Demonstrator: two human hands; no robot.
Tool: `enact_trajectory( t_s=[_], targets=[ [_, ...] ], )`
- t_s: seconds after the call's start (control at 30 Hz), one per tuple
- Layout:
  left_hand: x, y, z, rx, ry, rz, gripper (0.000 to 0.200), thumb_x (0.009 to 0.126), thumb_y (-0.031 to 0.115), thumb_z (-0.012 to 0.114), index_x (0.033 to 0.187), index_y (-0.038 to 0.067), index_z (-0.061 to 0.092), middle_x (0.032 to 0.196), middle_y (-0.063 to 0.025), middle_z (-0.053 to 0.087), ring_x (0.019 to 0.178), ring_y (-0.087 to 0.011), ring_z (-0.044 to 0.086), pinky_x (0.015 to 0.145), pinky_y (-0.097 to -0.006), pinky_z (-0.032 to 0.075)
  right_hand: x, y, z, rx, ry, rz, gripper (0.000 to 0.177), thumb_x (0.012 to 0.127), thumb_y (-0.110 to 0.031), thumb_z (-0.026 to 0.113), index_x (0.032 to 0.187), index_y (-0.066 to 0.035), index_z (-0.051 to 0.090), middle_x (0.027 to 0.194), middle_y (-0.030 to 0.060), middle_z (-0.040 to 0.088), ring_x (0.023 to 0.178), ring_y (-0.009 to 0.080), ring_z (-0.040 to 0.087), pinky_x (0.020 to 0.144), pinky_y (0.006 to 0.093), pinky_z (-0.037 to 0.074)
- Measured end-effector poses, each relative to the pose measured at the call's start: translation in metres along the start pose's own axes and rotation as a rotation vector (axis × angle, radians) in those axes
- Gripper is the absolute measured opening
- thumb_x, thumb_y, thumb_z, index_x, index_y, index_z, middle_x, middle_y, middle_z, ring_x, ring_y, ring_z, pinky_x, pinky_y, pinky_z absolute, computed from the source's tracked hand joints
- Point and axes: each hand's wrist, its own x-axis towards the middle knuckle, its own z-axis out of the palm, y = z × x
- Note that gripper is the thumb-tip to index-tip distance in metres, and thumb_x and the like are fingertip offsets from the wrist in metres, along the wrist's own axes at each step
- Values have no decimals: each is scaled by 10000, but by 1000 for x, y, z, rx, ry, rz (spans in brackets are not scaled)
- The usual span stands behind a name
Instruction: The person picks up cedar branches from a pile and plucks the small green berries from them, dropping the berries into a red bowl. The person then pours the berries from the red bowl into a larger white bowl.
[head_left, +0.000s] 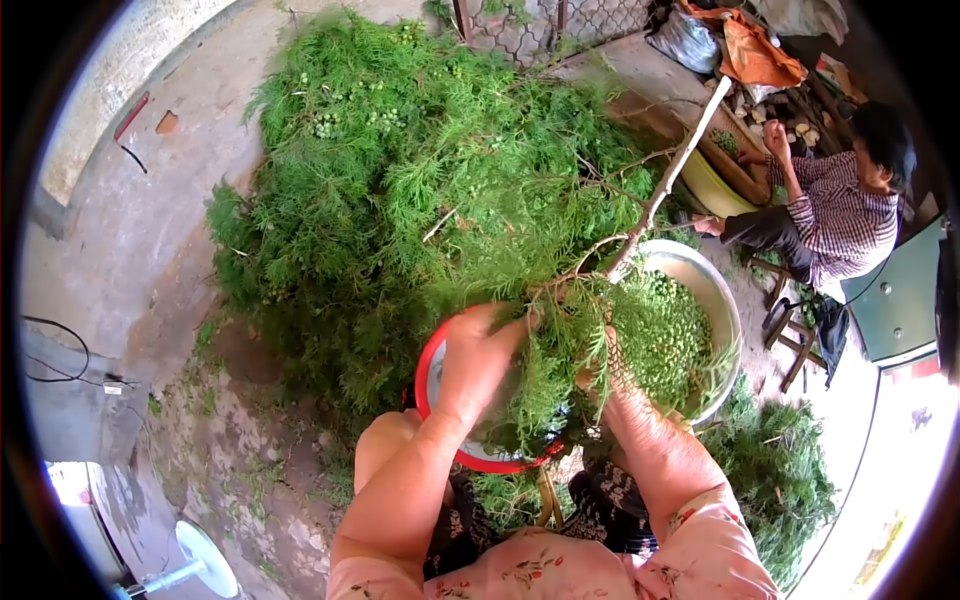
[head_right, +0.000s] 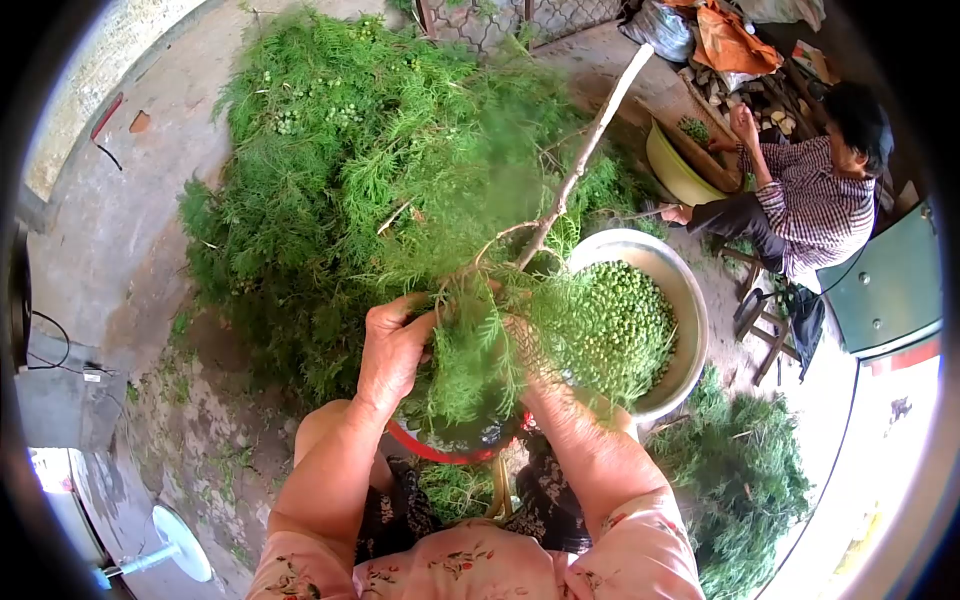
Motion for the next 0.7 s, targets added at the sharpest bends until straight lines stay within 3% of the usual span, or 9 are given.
enact_trajectory(
  t_s=[0.03, 0.1, 0.2, 0.27, 0.33, 0.4, 0.47, 0.53, 0.7],
  targets=[
    [1, -3, -3, 35, -8, 4, 98, 790, 44, 598, 835, -26, 649, 627, 6, 570, 519, -38, 443, 461, -196, 318, -6, -7, 12, -30, 70, 38, 357, 874, -218, 551, 1177, -37, 496, 1070, 114, 579, 927, 214, 582, 795, 322, 493],
    [4, -12, -9, 107, -24, 12, 167, 779, 89, 626, 877, -44, 642, 703, -56, 631, 605, -90, 523, 582, -222, 408, -1, 1, -5, 188, -172, 47, 380, 864, -223, 579, 1184, -37, 489, 1037, 75, 580, 889, 152, 575, 744, 252, 492],
    [4, -6, -8, -428, -9, -236, 69, 719, 50, 616, 768, 4, 602, 594, -15, 543, 484, -79, 462, 415, -217, 338, 15, 13, -28, 524, -419, 172, 390, 858, -231, 592, 1184, -44, 489, 1041, 54, 576, 890, 130, 568, 746, 221, 489],
    [4, -10, -16, -539, -6, -252, 79, 705, 60, 614, 770, 18, 597, 582, -10, 518, 450, -79, 437, 377, -218, 314, 10, 6, -26, 225, -347, -7, 375, 858, -234, 593, 1174, -56, 497, 1071, 64, 573, 929, 153, 567, 794, 252, 485],
    [2, -23, -23, -363, -29, 23, 164, 647, 14, 604, 808, 32, 586, 676, -39, 550, 571, -116, 498, 455, -234, 370, 14, -6, -28, 176, -360, -99, 360, 862, -229, 588, 1169, -64, 500, 1098, 72, 569, 962, 167, 564, 827, 273, 480],
    [2, -32, -34, -230, -25, 256, 270, 588, -32, 593, 846, 45, 575, 771, -68, 582, 692, -153, 559, 534, -249, 426, 20, 0, -38, 138, 8, -67, 328, 887, -206, 552, 1181, -76, 489, 1112, 78, 565, 994, 177, 553, 836, 289, 478],
    [-3, -10, -36, -454, -91, -28, 152, 702, 42, 567, 850, 26, 596, 788, -95, 612, 678, -157, 584, 475, -248, 446, 44, 3, -75, 370, -423, -100, 379, 890, -203, 543, 1235, -80, 448, 1177, 102, 522, 1038, 200, 532, 865, 306, 463],
    [-6, 0, -36, -581, -91, -188, 132, 768, 60, 544, 873, 7, 605, 803, -118, 627, 657, -168, 599, 446, -248, 461, 53, 8, -98, 450, -386, -111, 440, 904, -230, 508, 1297, -76, 385, 1270, 117, 455, 1115, 226, 484, 930, 331, 422],
    [-8, -11, -45, -571, 14, -201, 159, 784, 32, 511, 924, 10, 583, 826, -143, 608, 621, -208, 581, 454, -287, 455, 72, 13, -174, -397, 636, -200, 497, 919, -295, 452, 1340, -68, 316, 1342, 114, 377, 1186, 250, 414, 989, 357, 358]
  ],
)
